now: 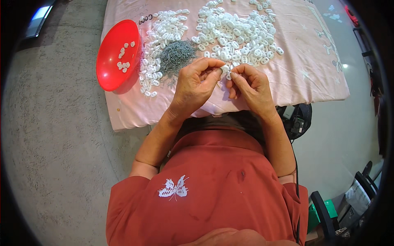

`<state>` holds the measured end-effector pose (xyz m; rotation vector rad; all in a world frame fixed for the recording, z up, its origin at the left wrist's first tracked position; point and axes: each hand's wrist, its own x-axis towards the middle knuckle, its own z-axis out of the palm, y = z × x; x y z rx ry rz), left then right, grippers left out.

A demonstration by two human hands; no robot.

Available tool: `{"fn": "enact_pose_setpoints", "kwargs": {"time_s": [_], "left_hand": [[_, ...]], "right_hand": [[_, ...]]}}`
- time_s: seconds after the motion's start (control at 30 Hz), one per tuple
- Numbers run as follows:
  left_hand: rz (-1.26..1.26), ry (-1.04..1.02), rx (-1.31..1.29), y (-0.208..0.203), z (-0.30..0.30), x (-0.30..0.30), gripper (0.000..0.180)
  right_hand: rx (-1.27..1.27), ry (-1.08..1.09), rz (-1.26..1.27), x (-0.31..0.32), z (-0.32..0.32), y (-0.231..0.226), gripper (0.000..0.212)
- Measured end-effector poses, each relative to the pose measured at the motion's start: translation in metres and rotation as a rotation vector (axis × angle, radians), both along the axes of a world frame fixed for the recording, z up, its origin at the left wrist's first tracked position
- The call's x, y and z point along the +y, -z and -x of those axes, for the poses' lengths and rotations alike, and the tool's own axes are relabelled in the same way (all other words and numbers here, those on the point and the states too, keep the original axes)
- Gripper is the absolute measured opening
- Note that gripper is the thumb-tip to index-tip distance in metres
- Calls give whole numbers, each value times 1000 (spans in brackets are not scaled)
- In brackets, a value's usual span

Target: The person assembles small white plastic components by hand, inserting tiny metal rings into them at a workbench.

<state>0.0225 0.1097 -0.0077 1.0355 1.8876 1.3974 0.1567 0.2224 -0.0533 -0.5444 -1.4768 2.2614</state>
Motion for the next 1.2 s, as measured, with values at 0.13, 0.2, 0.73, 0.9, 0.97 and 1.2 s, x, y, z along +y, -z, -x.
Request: {"fn": "enact_pose_setpoints", "kwargs": {"time_s": [0.13,0.2,0.73,0.9,0.97,1.2], "left_hand": [[2,-11,-78,4,1,0,15],[-4,-15,-75,6,1,1,15],[-2,-27,-61,6,0,-1,15],[0,-21,-59,4,0,-1,15],[2,-13,-54,4,0,0,15],[8,-20,-15,7,1,0,15]], "right_hand": [[15,3,32,0,0,0,11],[11,1,35,1,0,-1,11],[16,22,2,-1,0,0,9],[14,23,-3,-1,0,1,9],[15,25,-8,-1,0,2,9],[13,26,-27,-1,0,2,9]]}}
